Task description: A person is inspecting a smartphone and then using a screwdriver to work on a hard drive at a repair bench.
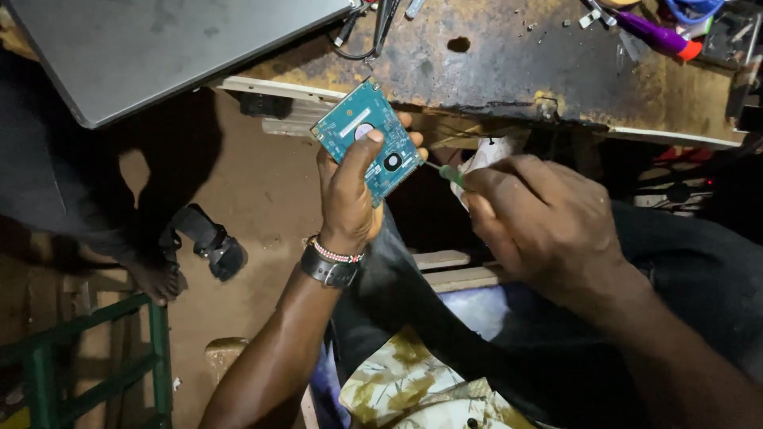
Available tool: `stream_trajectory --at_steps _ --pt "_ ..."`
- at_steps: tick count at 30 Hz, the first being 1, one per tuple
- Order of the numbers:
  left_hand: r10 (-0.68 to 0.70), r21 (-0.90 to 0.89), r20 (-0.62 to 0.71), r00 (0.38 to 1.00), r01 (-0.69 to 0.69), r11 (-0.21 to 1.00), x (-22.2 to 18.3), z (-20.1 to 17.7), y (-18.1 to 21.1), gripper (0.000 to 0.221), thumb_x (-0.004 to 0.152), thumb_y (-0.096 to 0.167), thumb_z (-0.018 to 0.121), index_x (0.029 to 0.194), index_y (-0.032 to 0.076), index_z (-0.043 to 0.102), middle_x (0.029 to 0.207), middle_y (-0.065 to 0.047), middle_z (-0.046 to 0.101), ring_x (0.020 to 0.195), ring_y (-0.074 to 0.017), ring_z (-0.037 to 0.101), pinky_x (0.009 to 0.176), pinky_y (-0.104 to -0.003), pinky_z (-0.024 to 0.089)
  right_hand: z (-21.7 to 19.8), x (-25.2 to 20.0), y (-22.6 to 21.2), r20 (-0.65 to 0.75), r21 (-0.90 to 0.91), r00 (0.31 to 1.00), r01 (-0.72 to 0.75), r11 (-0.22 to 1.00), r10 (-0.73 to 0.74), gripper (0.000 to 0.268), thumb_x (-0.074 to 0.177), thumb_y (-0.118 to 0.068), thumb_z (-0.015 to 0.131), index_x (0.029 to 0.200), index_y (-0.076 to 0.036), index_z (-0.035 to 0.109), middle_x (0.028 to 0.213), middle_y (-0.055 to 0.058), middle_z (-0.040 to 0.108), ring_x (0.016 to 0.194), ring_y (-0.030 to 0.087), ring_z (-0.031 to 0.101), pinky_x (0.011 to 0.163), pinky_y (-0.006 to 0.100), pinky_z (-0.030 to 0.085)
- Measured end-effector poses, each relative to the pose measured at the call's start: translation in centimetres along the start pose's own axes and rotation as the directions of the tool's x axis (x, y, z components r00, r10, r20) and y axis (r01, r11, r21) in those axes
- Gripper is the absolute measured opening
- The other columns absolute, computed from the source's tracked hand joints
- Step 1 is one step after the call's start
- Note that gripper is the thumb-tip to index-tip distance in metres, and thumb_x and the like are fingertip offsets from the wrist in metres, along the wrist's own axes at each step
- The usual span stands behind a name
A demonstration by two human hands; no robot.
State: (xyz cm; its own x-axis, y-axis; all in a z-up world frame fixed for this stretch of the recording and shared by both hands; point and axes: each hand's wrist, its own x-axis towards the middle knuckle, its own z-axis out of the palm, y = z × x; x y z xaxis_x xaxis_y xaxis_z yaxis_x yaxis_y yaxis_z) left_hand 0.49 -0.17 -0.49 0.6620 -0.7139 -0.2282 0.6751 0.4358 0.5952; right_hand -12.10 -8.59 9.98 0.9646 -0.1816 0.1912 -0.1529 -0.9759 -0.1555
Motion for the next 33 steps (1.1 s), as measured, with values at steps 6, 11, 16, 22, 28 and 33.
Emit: stream_trajectory --at_steps 6,11,16,22,28,33 --pt "0.012 -0.047 -0.015 1.000 -0.013 0.999 0.16 -0.35 -0.14 0.027 0.077 0.012 0.058 0.098 -0.004 0.054 0.088 -0.021 0.062 0.077 -0.0314 0.064 0.069 -0.044 0.056 0.01 -0.19 0.37 0.040 0.144 0.999 -0.040 0.989 0.034 0.022 0.085 -0.008 0.051 0.104 0.003 0.056 0.100 0.019 0.055 0.089 0.029 0.056 0.065 0.035 0.048" --pt "0.029 -0.003 0.009 1.000 -0.029 1.000 0.12 -0.15 -0.01 0.029 0.077 0.016 0.059 0.098 -0.004 0.054 0.088 -0.020 0.062 0.075 -0.0305 0.064 0.067 -0.044 0.056 0.17 -0.08 0.23 -0.018 0.016 1.000 0.002 1.000 -0.001 0.011 0.087 -0.011 0.058 0.091 -0.001 0.061 0.082 0.011 0.058 0.069 0.024 0.056 0.058 0.032 0.044" --pt "0.035 0.024 -0.008 0.999 -0.035 0.999 0.01 0.05 0.20 0.030 0.076 0.017 0.060 0.097 -0.004 0.057 0.087 -0.019 0.063 0.076 -0.0311 0.064 0.068 -0.045 0.057 0.23 0.12 -0.08 -0.029 0.115 0.999 -0.019 0.993 0.022 0.015 0.084 -0.006 0.058 0.096 0.003 0.058 0.100 0.018 0.059 0.083 0.029 0.060 0.062 0.034 0.048" --pt "0.009 0.024 -0.003 1.000 -0.009 1.000 0.01 0.12 0.15 0.028 0.077 0.018 0.059 0.095 -0.003 0.056 0.086 -0.018 0.062 0.074 -0.0298 0.064 0.066 -0.043 0.057 0.65 -0.36 0.41 -0.077 -0.063 0.996 0.044 0.997 -0.049 0.013 0.088 -0.016 0.063 0.086 -0.003 0.062 0.072 0.008 0.056 0.056 0.021 0.052 0.049 0.030 0.041" --pt "0.005 0.031 -0.028 1.000 -0.005 1.000 -0.04 0.20 0.24 0.031 0.076 0.018 0.060 0.098 -0.003 0.055 0.085 -0.019 0.063 0.073 -0.0298 0.064 0.066 -0.042 0.057 0.42 -0.10 0.04 -0.034 0.176 0.999 -0.006 0.984 0.012 0.013 0.087 -0.006 0.052 0.094 0.004 0.057 0.097 0.019 0.056 0.080 0.029 0.058 0.061 0.034 0.047" --pt "0.002 0.012 -0.016 1.000 -0.002 1.000 0.00 0.21 0.25 0.029 0.077 0.017 0.061 0.097 -0.003 0.056 0.085 -0.019 0.062 0.073 -0.0308 0.064 0.065 -0.044 0.057 0.82 -0.64 0.40 -0.045 0.017 0.999 -0.011 1.000 0.012 0.017 0.088 -0.016 0.061 0.084 0.000 0.060 0.074 0.010 0.054 0.060 0.023 0.051 0.050 0.032 0.039"
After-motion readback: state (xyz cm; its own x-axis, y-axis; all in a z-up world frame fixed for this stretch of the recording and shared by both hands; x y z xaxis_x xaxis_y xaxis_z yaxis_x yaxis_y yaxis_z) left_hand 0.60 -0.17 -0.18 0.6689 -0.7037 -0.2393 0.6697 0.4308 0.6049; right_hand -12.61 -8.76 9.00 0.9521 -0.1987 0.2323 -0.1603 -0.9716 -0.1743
